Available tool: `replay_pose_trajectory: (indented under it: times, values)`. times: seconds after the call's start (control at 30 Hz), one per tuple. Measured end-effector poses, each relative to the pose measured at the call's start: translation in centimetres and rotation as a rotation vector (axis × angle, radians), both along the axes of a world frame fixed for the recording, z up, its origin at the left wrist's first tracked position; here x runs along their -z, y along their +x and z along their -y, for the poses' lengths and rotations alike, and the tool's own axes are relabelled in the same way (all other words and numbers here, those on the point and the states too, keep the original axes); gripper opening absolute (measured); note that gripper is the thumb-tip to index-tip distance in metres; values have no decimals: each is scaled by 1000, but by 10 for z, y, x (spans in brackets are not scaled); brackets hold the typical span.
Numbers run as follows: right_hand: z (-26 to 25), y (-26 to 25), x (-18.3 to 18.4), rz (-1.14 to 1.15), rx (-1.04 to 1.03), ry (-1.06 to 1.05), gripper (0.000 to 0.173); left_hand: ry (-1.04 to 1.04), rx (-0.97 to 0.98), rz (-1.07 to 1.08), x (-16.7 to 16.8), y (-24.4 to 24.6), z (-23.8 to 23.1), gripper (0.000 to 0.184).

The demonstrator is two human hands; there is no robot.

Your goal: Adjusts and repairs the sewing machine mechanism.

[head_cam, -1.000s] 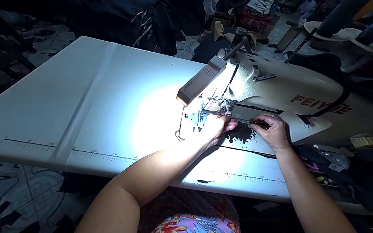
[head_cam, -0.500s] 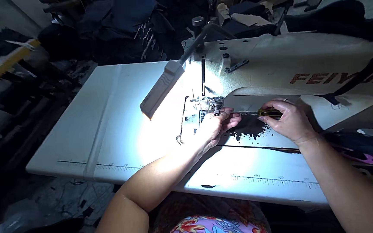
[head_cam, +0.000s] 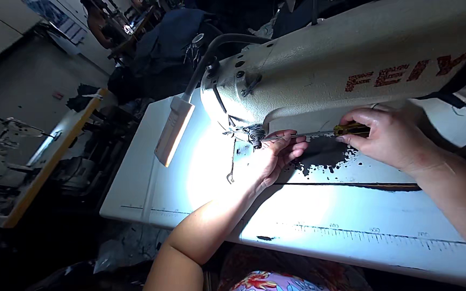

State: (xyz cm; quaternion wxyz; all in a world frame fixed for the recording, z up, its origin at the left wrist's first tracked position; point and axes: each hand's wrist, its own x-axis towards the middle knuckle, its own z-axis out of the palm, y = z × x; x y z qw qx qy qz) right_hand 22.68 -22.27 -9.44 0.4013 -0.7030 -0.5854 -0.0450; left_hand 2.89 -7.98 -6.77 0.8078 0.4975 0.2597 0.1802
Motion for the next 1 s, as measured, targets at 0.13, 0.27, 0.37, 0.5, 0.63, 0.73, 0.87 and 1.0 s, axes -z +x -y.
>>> replay_pose_trajectory:
  times: [0.13,0.27,0.37,0.5,0.63,0.73,0.87,1.0]
  values:
    - [-2,-1,-1,-1,15,17,23,7,-11,8,0,-1,1,23]
    - [-4,-3,-2,30,19,70,23,-19,-16,8,0,1,0,25]
    - [-4,-5,-3,26,22,88,23,-18,-11,20,0,0,-1,25]
    - [-5,-7,-3,47,38,109,23,-18,-19,26,0,0,-1,25]
    - [-8,-6,0,71,46,136,21,-18,-26,23,-1,0,-1,25]
    - [-7,-7,-1,70,57,142,21,-19,-20,26,-2,0,0,25]
    - [-8,-8,0,80,72,157,20,-17,-15,22,-2,0,-1,25]
    - [-9,-6,3,109,78,200,18,-29,-3,45,0,-1,-1,24]
